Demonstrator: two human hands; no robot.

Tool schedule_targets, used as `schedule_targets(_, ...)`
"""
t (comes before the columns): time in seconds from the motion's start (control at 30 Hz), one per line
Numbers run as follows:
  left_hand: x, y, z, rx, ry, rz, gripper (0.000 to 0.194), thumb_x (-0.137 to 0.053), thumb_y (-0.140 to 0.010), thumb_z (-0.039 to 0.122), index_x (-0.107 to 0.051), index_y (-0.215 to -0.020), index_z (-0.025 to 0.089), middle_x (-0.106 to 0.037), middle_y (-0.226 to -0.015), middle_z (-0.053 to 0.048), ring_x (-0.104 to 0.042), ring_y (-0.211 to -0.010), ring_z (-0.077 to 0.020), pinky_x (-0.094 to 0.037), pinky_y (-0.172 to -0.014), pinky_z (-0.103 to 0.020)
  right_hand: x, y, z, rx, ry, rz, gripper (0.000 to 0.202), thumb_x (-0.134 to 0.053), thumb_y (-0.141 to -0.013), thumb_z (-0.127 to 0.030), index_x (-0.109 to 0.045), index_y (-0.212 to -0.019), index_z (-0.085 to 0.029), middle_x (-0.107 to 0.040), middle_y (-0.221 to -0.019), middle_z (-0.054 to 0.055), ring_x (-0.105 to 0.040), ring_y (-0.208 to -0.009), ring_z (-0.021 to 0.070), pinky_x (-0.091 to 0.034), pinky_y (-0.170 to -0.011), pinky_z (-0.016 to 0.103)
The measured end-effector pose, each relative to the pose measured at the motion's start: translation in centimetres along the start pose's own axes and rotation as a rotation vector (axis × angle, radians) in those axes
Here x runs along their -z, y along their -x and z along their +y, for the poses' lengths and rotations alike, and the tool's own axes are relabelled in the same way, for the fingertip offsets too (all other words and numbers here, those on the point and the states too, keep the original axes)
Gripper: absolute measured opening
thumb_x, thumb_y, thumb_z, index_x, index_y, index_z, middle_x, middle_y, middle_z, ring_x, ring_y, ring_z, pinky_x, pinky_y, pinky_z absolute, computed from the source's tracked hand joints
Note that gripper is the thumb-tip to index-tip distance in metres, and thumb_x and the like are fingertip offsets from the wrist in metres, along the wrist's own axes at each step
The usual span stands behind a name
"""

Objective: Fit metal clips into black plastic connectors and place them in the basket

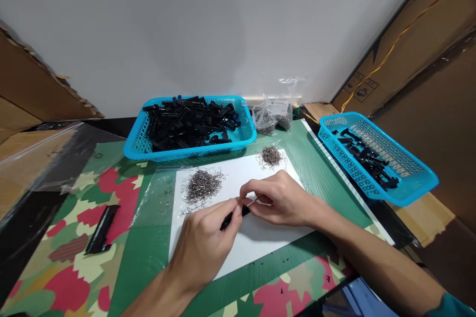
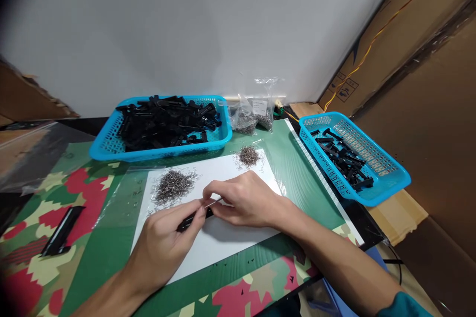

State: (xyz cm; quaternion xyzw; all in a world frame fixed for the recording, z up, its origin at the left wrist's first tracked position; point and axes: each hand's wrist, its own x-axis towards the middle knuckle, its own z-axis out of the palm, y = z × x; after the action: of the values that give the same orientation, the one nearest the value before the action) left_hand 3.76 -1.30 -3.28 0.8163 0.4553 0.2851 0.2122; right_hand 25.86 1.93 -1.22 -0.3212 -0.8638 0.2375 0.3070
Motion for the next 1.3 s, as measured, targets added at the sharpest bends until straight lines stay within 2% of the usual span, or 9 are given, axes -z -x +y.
schedule_targets(0.1, 0.0, -0.2, 0.2, 0.041, -0.084, -0.039, 0.033, -0.048, -0.106, 0.026, -0.059, -0.075, 0.022, -0.062, -0.063, 0.003, -0.056, -0.054, -0.0153, -0.033, -0.055, -0.028, 0.2, -0.1, 0.0, -0.07, 0.001, -0.04, 0.016, -0.065, -0.087, -0.011, -0.073, -0.1, -0.016, -0.049, -0.06, -0.008, -0.042, -0.052, 0.0084, -0.029, -0.056, 0.023)
schedule_targets(0.2, 0.1, -0.3, 0.4, 0.137, -0.18, -0.1, 0.028, -0.046, -0.107, 0.029, -0.067, -0.088, 0.026, -0.069, -0.067, 0.003, -0.064, -0.057, -0.0203, -0.031, -0.054, -0.029, 0.1, -0.4, 0.0, -0.205, -0.1, -0.023, 0.011, -0.066, -0.086, -0.012, -0.073, -0.093, -0.015, -0.044, -0.058, -0.01, -0.036, -0.051, 0.0072, -0.029, -0.056, 0.022)
schedule_targets(0.37, 0.6, -0.5, 1.0, 0.232, -0.004, -0.091, 0.026, -0.044, -0.111, 0.047, -0.06, -0.123, 0.031, -0.076, -0.085, 0.004, -0.073, -0.068, -0.0206, -0.045, -0.058, -0.025, 0.1, -1.1, 0.3, -0.448, -0.338, 0.196, 0.008, -0.066, -0.083, -0.017, -0.073, -0.081, -0.015, -0.04, -0.054, -0.009, -0.035, -0.052, 0.0081, -0.028, -0.052, 0.023)
schedule_targets(0.53, 0.7, -0.4, 1.3, 0.209, -0.069, -0.082, 0.026, -0.036, -0.112, 0.038, -0.053, -0.13, 0.028, -0.075, -0.094, 0.001, -0.069, -0.061, -0.0191, -0.044, -0.054, -0.027, -0.4, -1.1, 0.7, -0.565, -0.405, 0.3, 0.009, -0.068, -0.082, -0.022, -0.074, -0.081, -0.015, -0.039, -0.053, -0.01, -0.033, -0.05, 0.008, -0.025, -0.05, 0.024)
schedule_targets(0.7, 0.3, 0.0, 1.1, 0.116, -0.116, -0.08, 0.027, -0.038, -0.112, 0.029, -0.06, -0.129, 0.028, -0.076, -0.11, -0.002, -0.076, -0.077, -0.0214, -0.049, -0.06, -0.029, -1.4, -1.0, 0.7, -0.592, -0.373, 0.323, 0.011, -0.068, -0.079, -0.022, -0.076, -0.079, -0.015, -0.038, -0.05, -0.01, -0.033, -0.049, 0.0079, -0.025, -0.05, 0.024)
schedule_targets(0.9, -0.1, 0.6, 1.0, -0.014, -0.017, -0.055, 0.023, -0.051, -0.111, 0.03, -0.07, -0.125, 0.028, -0.077, -0.1, 0.0, -0.074, -0.076, -0.0173, -0.049, -0.065, -0.027, -1.6, -1.0, 1.0, -0.644, -0.4, 0.241, 0.011, -0.07, -0.078, -0.023, -0.077, -0.078, -0.014, -0.038, -0.052, -0.009, -0.031, -0.05, 0.0082, -0.024, -0.05, 0.025)
schedule_targets(1.0, 0.0, 0.5, 1.4, 0.05, 0.03, -0.077, 0.02, -0.052, -0.111, 0.033, -0.07, -0.118, 0.029, -0.076, -0.09, 0.003, -0.068, -0.067, -0.0148, -0.044, -0.059, -0.025, -1.4, -1.1, 1.0, -0.653, -0.43, 0.192, 0.014, -0.069, -0.08, -0.025, -0.078, -0.079, -0.014, -0.035, -0.051, -0.01, -0.027, -0.051, 0.008, -0.021, -0.049, 0.026)
schedule_targets(1.13, 0.3, 0.4, 1.9, 0.163, 0.035, -0.187, 0.02, -0.047, -0.111, 0.036, -0.066, -0.114, 0.03, -0.067, -0.07, 0.008, -0.058, -0.054, -0.0145, -0.038, -0.054, -0.025, -1.2, -1.1, 1.0, -0.656, -0.44, 0.164, 0.016, -0.069, -0.083, -0.025, -0.08, -0.079, -0.014, -0.031, -0.051, -0.01, -0.023, -0.051, 0.0077, -0.019, -0.049, 0.026)
schedule_targets(1.3, 0.3, 0.4, 2.1, 0.151, -0.036, -0.24, 0.022, -0.041, -0.113, 0.037, -0.061, -0.11, 0.03, -0.061, -0.066, 0.009, -0.054, -0.049, -0.0156, -0.034, -0.052, -0.026, -1.1, -1.1, 1.0, -0.645, -0.426, 0.132, 0.017, -0.068, -0.084, -0.021, -0.082, -0.083, -0.013, -0.033, -0.051, -0.009, -0.025, -0.051, 0.0077, -0.02, -0.049, 0.026)
